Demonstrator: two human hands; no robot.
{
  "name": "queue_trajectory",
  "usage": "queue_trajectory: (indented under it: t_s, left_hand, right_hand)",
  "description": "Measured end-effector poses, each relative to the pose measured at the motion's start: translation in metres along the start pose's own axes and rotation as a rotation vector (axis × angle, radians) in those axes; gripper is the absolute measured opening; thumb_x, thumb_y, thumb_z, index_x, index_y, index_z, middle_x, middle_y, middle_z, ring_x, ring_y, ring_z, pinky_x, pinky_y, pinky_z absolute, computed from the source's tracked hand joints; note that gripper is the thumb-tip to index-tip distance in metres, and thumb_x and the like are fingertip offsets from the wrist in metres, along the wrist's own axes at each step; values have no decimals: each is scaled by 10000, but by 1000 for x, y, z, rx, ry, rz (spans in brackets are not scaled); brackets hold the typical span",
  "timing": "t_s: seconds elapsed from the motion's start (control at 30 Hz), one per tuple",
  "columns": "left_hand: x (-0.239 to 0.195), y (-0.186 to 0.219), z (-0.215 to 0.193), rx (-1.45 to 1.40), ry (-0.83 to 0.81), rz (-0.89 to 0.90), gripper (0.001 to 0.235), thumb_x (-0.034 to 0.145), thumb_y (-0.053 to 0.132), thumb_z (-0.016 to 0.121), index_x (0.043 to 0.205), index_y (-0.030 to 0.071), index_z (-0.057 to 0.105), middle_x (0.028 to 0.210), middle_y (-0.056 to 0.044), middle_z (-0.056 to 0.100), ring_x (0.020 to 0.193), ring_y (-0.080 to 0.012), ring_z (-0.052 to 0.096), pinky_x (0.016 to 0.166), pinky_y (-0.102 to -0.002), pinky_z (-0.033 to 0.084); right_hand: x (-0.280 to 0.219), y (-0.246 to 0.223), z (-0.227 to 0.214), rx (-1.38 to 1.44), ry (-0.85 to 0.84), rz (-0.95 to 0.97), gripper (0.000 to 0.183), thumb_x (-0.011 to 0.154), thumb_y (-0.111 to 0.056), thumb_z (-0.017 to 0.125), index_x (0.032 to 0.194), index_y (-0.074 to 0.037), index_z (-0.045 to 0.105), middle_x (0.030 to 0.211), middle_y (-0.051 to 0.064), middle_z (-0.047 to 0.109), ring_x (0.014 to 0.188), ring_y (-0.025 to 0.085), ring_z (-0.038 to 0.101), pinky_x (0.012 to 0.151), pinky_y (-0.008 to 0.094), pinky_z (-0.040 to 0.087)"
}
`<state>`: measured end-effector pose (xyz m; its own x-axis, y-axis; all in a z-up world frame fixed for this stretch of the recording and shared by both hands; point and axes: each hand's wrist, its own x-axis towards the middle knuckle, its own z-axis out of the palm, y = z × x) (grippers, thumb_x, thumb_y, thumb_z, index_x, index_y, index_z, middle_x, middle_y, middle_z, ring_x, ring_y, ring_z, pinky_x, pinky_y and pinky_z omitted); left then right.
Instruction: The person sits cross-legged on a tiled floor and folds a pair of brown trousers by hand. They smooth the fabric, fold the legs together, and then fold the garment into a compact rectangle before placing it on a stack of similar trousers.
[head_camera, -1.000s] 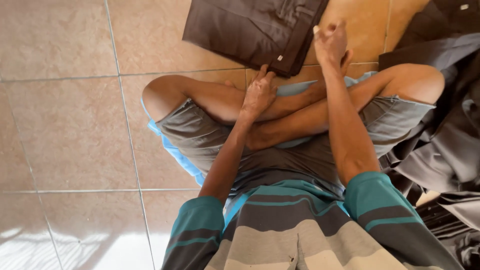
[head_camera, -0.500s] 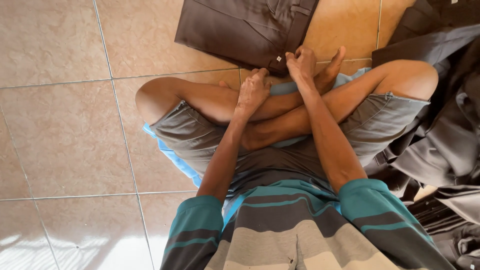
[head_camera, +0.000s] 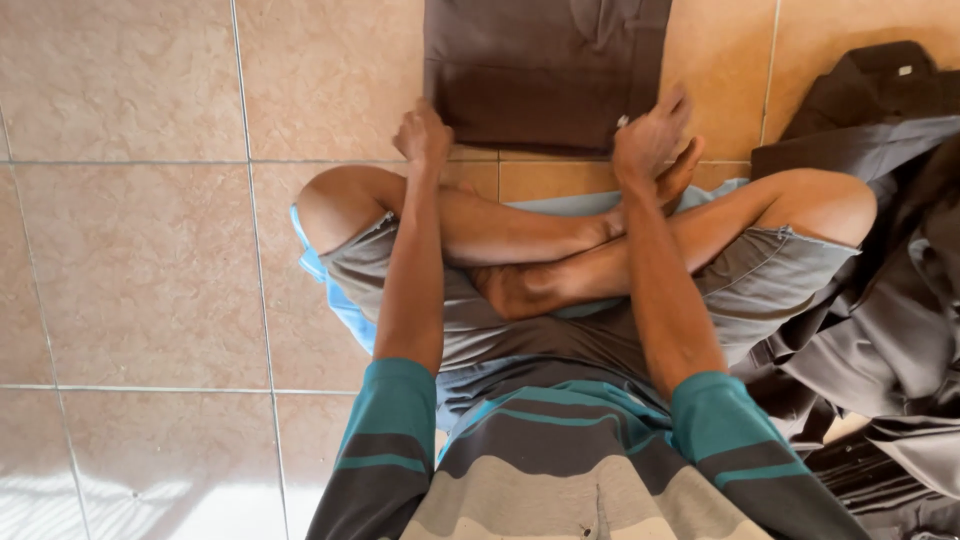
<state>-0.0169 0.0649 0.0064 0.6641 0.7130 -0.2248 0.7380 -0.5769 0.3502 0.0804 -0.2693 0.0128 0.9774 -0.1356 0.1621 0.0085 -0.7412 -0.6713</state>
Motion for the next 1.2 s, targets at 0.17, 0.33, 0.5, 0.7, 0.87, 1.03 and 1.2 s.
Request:
queue_trajectory:
  t_s: [0.17, 0.33, 0.5, 0.7, 0.87, 1.03, 1.2]
  left_hand:
    - [-52, 19, -38, -228, -53, -84, 356, 845, 300, 658, 1084, 63, 540, 1180, -214, 564, 1098, -498, 568, 933, -669, 388]
    - [-12, 1, -8, -215, -47, -160, 308, 911, 182, 624, 1173, 71, 504, 1178, -179, 627, 1076, -436, 615, 894, -589, 475]
    - [2, -4, 25, -24, -115, -107, 275, 872, 135, 651, 1129, 112, 556, 1113, -118, 713, 1018, -380, 709, 837, -518, 550]
    - [1, -3, 34, 2, -170, -220, 271, 876, 103, 642, 1146, 126, 642, 1069, -60, 752, 1001, -320, 734, 787, -444, 588]
    - [7, -5, 62, 111, -55, -130, 350, 823, 125, 722, 1153, 85, 616, 940, -11, 760, 876, -275, 750, 750, -456, 540]
    - [14, 1, 66, 167, -82, -147, 298, 783, 125, 740, 1057, 140, 626, 891, 10, 749, 837, -239, 747, 689, -403, 526]
    - [10, 16, 48, 204, -63, -149, 349, 754, 116, 754, 1093, 129, 675, 852, 37, 755, 811, -219, 749, 634, -365, 487]
  right_hand:
    - [-12, -35, -28, -644, -110, -656, 231, 963, -310, 666, 1145, -167, 653, 1125, 94, 629, 976, 314, 577, 790, 483, 395]
    - [-24, -9, -2, -627, -214, -605, 272, 957, -262, 770, 1143, -102, 654, 1322, 108, 570, 1236, 356, 540, 869, 602, 426]
    - [-10, -19, -16, -659, -313, -573, 360, 980, -252, 779, 1211, -74, 568, 1306, 141, 498, 1112, 388, 547, 802, 612, 445]
    - [14, -4, -28, -183, -357, -548, 103, 997, -93, 629, 1078, -59, 682, 1139, 186, 549, 941, 407, 592, 716, 532, 508]
    - [14, -9, -30, -371, -361, -292, 595, 914, -18, 764, 1406, -136, 449, 1338, 161, 432, 1040, 407, 585, 757, 532, 525]
    - [24, -4, -15, -634, -471, -313, 757, 936, -144, 776, 1562, -139, 350, 1363, 183, 376, 1083, 439, 505, 789, 523, 588]
    - [41, 13, 3, -701, -531, -288, 746, 971, -237, 737, 1604, -168, 349, 1351, 154, 356, 1071, 421, 504, 893, 499, 554]
